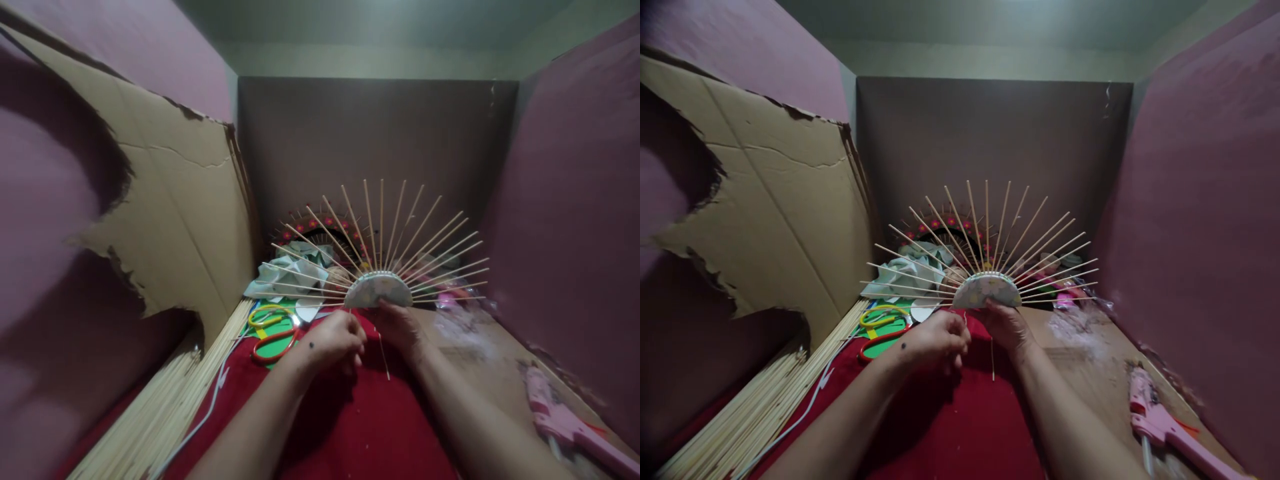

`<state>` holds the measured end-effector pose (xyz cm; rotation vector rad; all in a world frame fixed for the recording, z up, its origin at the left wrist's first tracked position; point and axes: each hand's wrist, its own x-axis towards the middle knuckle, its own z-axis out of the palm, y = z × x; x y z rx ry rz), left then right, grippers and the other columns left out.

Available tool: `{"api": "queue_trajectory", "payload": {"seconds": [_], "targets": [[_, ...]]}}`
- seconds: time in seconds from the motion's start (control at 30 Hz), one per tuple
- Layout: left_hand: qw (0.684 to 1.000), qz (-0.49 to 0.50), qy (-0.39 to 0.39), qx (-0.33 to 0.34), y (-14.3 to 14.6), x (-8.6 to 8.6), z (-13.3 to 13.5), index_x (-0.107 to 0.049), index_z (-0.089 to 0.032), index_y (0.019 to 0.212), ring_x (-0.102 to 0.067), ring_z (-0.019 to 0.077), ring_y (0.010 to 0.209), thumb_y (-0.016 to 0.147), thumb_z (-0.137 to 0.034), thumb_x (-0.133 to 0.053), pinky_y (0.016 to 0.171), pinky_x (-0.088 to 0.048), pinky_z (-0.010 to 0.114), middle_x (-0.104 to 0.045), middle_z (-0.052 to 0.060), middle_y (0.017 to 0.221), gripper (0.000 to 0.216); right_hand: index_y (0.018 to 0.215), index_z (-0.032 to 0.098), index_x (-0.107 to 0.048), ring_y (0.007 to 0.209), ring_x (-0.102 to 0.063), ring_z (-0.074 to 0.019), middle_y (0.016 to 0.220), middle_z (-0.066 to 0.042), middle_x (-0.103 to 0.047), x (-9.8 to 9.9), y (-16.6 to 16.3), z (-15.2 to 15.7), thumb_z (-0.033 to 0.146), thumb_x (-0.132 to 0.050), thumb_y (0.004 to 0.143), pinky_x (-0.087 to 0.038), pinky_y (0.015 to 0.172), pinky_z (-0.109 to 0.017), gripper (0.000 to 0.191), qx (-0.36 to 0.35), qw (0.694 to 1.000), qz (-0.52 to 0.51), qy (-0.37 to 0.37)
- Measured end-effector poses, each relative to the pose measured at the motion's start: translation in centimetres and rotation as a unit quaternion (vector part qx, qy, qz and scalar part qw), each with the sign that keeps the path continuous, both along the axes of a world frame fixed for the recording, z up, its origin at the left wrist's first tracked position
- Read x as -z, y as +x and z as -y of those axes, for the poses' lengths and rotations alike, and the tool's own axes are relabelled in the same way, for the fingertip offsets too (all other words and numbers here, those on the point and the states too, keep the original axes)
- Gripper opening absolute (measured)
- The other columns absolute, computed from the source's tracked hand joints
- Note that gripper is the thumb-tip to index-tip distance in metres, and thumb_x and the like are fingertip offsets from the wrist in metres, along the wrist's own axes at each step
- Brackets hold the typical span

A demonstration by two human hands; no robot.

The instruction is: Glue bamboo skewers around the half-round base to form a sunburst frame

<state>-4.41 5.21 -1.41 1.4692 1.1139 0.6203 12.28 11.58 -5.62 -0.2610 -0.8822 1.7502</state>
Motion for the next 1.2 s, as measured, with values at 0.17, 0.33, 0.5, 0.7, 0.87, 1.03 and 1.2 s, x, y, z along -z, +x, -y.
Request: {"api": "queue_trajectory", "payload": {"seconds": [0.17,0.33,0.5,0.7,0.87,1.03,1.2], "targets": [[0.984,-0.048,0.104,-0.137,-3.0,0.8,-2.4,-0.054,-0.018,0.057,-0.056,0.015,0.055,0.057,-0.009,-0.066,0.051,-0.037,0.021,-0.048,-0.003,0.046,0.015,0.094,0.021,-0.064,0.09,-0.066,-0.0182,0.093,0.001,-0.073,-0.4,0.2,-0.1,0.013,-0.068,0.069,-0.051,0.09,-0.04,0.027,0.019,1.0,-0.012,0.01],[0.98,-0.025,0.134,-0.148,-2.4,2.1,-3.1,-0.064,-0.016,0.08,-0.048,0.0103,0.05,0.063,-0.022,-0.068,0.049,-0.036,0.021,-0.051,-0.004,0.056,0.019,0.095,0.022,-0.064,0.086,-0.068,-0.0191,0.091,0.0,-0.074,-0.8,0.2,0.1,0.02,-0.067,0.072,-0.052,0.087,-0.04,0.023,0.001,1.0,0.004,0.014],[0.987,0.013,0.139,-0.082,-3.1,0.3,-1.8,-0.065,-0.013,0.072,-0.052,0.0105,0.054,0.065,-0.026,-0.066,0.055,-0.041,0.022,-0.057,-0.001,0.061,0.014,0.093,0.021,-0.065,0.089,-0.068,-0.02,0.093,-0.002,-0.074,-1.5,0.7,0.1,0.019,-0.07,0.071,-0.052,0.088,-0.039,0.023,0.018,0.999,-0.003,0.027],[0.978,0.161,0.067,0.115,-2.6,-2.1,0.8,-0.06,-0.014,0.113,-0.057,0.0171,0.098,0.072,-0.022,-0.066,0.084,-0.044,0.027,-0.062,0.011,0.11,0.042,0.099,0.016,-0.064,0.088,-0.07,-0.0232,0.094,-0.01,-0.074,-2.0,0.2,0.5,0.028,-0.073,0.071,-0.051,0.09,-0.039,0.032,0.013,1.0,0.004,0.029],[0.982,-0.041,0.155,0.096,0.1,-0.3,1.3,-0.065,-0.018,0.08,-0.059,0.0157,0.075,0.07,-0.011,-0.057,0.065,-0.047,0.023,-0.062,0.003,0.078,0.014,0.105,0.013,-0.06,0.092,-0.069,-0.0263,0.093,-0.013,-0.074,-2.3,-0.7,1.1,0.038,-0.072,0.073,-0.046,0.096,-0.045,0.042,-0.028,0.999,0.003,0.022],[0.987,-0.076,0.117,0.076,0.9,0.4,1.3,-0.064,-0.018,0.086,-0.055,0.0125,0.047,0.07,-0.009,-0.045,0.042,-0.041,0.021,-0.057,0.001,0.064,0.026,0.109,0.016,-0.057,0.097,-0.067,-0.0267,0.098,-0.011,-0.072,-2.3,-1.0,1.2,0.044,-0.066,0.077,-0.051,0.086,-0.046,0.043,-0.06,0.998,0.006,0.003],[0.995,-0.046,0.058,0.059,1.0,0.0,1.4,-0.064,-0.019,0.097,-0.055,0.0115,0.044,0.069,-0.009,-0.041,0.035,-0.039,0.017,-0.057,0.001,0.062,0.038,0.112,0.018,-0.057,0.099,-0.065,-0.024,0.103,-0.009,-0.071,-2.4,-1.6,1.6,0.041,-0.065,0.079,-0.049,0.091,-0.045,0.042,-0.058,0.998,-0.027,-0.013]]}}
